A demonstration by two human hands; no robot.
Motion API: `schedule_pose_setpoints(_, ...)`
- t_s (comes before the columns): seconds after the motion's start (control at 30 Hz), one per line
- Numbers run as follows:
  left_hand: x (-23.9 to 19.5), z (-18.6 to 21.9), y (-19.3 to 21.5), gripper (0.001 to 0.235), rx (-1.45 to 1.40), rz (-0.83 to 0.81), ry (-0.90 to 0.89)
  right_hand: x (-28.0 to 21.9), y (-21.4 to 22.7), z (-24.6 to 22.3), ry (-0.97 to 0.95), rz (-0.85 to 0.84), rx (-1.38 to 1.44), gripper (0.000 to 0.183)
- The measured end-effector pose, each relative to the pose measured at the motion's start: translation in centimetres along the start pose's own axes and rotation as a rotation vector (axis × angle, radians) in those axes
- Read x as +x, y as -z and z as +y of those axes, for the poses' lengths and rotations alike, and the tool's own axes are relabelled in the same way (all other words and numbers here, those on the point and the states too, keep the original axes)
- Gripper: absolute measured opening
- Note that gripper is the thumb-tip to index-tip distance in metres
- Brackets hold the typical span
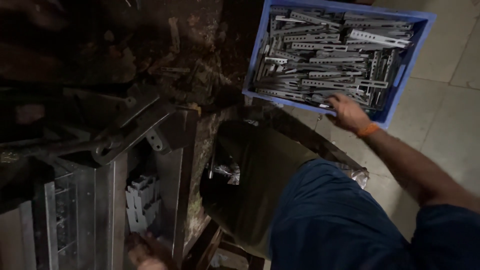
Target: Manually loading metal brackets into a stamping machine for processing and stacking them.
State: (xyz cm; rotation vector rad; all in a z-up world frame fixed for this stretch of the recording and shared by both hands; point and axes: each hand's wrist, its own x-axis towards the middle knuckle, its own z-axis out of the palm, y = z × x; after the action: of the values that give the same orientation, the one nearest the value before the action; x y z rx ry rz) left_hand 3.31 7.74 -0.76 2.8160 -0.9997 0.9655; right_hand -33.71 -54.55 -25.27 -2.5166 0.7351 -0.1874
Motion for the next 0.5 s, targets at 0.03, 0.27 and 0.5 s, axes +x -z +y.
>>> schedule_pose_setpoints(0.03,-0.1,-2.0,0.2,0.038,-0.199,0.006,-0.228,0.1,0.3,-2.0,0.020,-0.009,0.077,0.057)
schedule_pose_setpoints(0.27,-3.4,-7.6,0.4,0.018,-0.086,-0.324,0.115,6.0,2.2,-15.7,0.186,-0.024,0.319,0.049)
schedule_pose_setpoints(0.5,-4.7,-4.1,0.2,0.055,0.066,-0.398,0.315,7.8,-1.5,-26.3,0.301,-0.456,-0.021,0.077)
